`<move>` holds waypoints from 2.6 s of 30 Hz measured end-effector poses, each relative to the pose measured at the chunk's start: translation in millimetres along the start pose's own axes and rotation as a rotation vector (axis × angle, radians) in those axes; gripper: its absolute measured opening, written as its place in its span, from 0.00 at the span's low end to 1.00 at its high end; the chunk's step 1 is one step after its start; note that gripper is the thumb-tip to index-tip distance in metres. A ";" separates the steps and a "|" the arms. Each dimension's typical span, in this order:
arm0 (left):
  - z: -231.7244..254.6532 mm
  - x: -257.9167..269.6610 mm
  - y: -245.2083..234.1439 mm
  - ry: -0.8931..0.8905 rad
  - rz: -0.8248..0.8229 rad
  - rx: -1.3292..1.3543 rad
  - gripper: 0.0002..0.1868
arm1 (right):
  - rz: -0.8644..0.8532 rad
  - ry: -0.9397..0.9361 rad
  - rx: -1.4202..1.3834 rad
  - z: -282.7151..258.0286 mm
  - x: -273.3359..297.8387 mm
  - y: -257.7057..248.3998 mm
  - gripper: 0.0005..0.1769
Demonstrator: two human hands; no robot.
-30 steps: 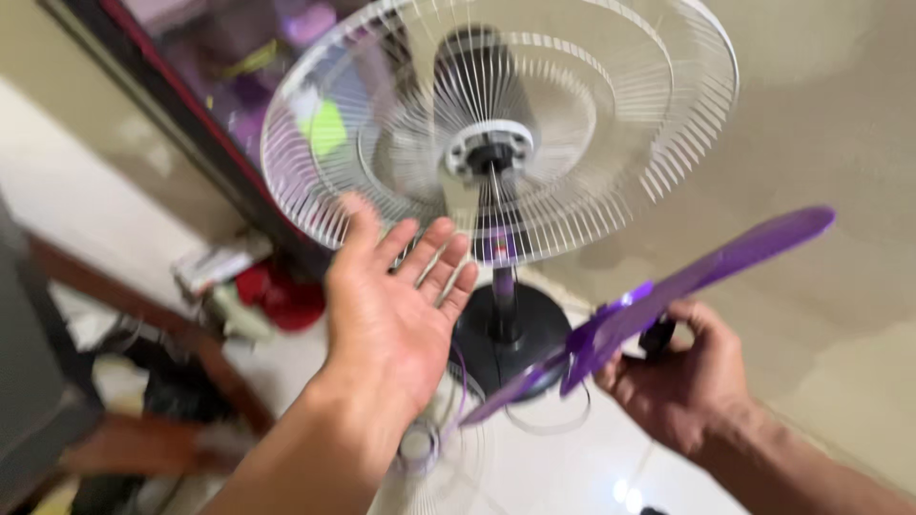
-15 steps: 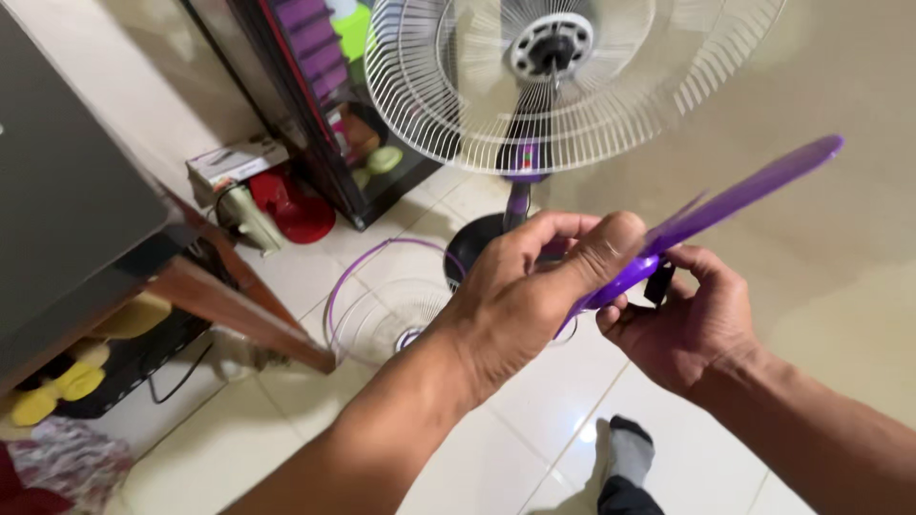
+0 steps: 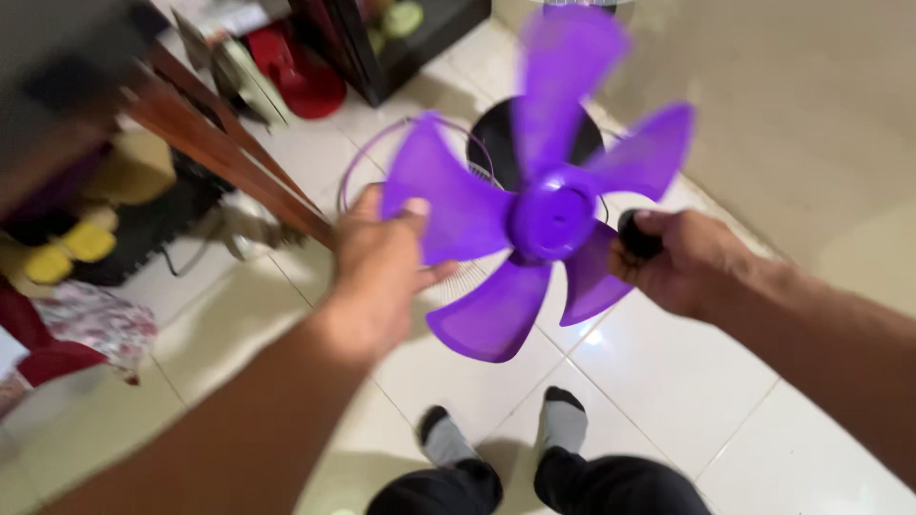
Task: The person disassembles a standing electric fan by removing the front grille, fan blades, and rear grille. They then reassemble the fan by attaching the rear grille, fan blades, and front grille back onto the fan stand.
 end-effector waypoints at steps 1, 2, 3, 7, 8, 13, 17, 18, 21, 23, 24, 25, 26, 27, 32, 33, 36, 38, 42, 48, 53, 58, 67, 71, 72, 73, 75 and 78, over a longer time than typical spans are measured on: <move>-19.7 -14.8 -11.4 -0.096 0.053 0.022 0.08 | -0.003 -0.016 0.108 3.8 -12.8 0.3 0.10; -39.8 -31.8 -20.5 -0.184 0.093 0.043 0.08 | -0.005 -0.042 0.209 6.8 -24.1 -0.8 0.12; -62.0 -49.5 -27.7 -0.272 0.133 0.061 0.09 | -0.007 -0.067 0.311 11.0 -35.3 -2.5 0.14; -156.8 -128.0 -46.4 -0.357 0.238 0.292 0.09 | -0.030 -0.034 0.437 48.0 -97.0 -6.2 0.11; -178.2 -150.2 -48.8 -0.373 0.254 0.337 0.10 | -0.049 -0.037 0.475 58.3 -112.4 -8.5 0.11; -271.7 -237.2 -59.7 -0.430 0.350 0.486 0.11 | 0.046 -0.122 0.465 100.7 -197.4 -29.8 0.14; -331.4 -288.0 -61.4 -0.459 0.365 0.521 0.13 | 0.121 -0.187 0.438 121.7 -249.6 -48.3 0.14; -343.1 -298.8 -62.0 -0.456 0.359 0.526 0.13 | 0.124 -0.197 0.439 127.1 -262.1 -49.6 0.14; -367.7 -322.0 -64.4 -0.464 0.388 0.571 0.13 | 0.106 -0.202 0.460 143.9 -293.7 -51.4 0.15; -375.2 -316.7 -69.8 -0.509 0.394 0.559 0.14 | 0.071 -0.166 0.441 158.9 -304.2 -48.0 0.15; -374.4 -310.4 -71.6 -0.530 0.396 0.559 0.15 | 0.051 -0.151 0.436 164.2 -306.2 -43.6 0.15; -371.9 -301.4 -74.1 -0.556 0.369 0.514 0.17 | 0.029 -0.137 0.439 169.8 -305.7 -40.4 0.15; -366.6 -292.8 -74.8 -0.580 0.339 0.466 0.19 | 0.008 -0.126 0.438 173.7 -304.2 -37.8 0.15; -359.5 -285.2 -74.3 -0.603 0.310 0.417 0.21 | -0.013 -0.115 0.436 175.2 -302.5 -33.8 0.15; -325.1 -265.3 -69.8 -0.610 0.542 0.418 0.27 | -0.065 -0.096 0.562 181.3 -293.5 -20.6 0.24; -319.8 -263.6 -65.9 -0.597 0.531 0.436 0.29 | -0.057 -0.091 0.591 181.1 -290.8 -19.8 0.25; -301.8 -263.2 -50.0 -0.530 0.479 0.368 0.25 | -0.090 -0.067 0.637 179.2 -274.9 -20.0 0.29; -292.1 -266.6 -41.1 -0.492 0.427 0.343 0.23 | -0.077 -0.081 0.641 173.3 -266.3 -17.4 0.29; -284.7 -279.0 -25.5 -0.452 0.322 0.421 0.21 | -0.074 -0.138 0.646 161.6 -260.6 -8.6 0.29; -277.9 -280.8 -16.2 -0.443 0.224 0.315 0.24 | -0.100 -0.149 0.665 148.0 -249.1 0.3 0.30; -258.4 -275.8 -22.4 -0.427 0.262 0.242 0.31 | -0.071 -0.166 0.646 135.9 -239.1 11.7 0.30; -216.6 -233.2 -20.5 -0.459 0.205 0.186 0.32 | -0.050 -0.120 0.655 113.2 -179.5 22.5 0.30; -81.5 -108.7 -21.3 -0.420 0.086 0.178 0.26 | 0.031 -0.082 0.645 27.5 6.9 64.8 0.29; -7.5 -41.6 -20.8 -0.449 0.049 0.164 0.25 | 0.059 -0.086 0.602 -18.4 96.4 85.1 0.29; 13.8 -29.0 -20.8 -0.437 0.033 0.149 0.24 | 0.060 -0.099 0.593 -30.6 115.7 92.4 0.29; 34.1 -17.9 -20.4 -0.420 0.021 0.151 0.24 | 0.065 -0.114 0.584 -42.1 133.8 98.7 0.28; 68.8 -0.4 -21.4 -0.381 -0.001 0.159 0.23 | 0.072 -0.145 0.571 -62.8 163.3 111.3 0.28; 115.0 8.9 -20.8 -0.314 -0.046 0.165 0.21 | 0.039 -0.197 0.564 -86.2 188.2 129.6 0.29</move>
Point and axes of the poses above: each hand's wrist, its own x-axis away from the middle knuckle, its own y-axis out of the palm, z = x × y, the point moved 2 cm from there along -x, towards the middle knuckle, and after that the axes turned 11 degrees about -x, right-handed, at the moved point
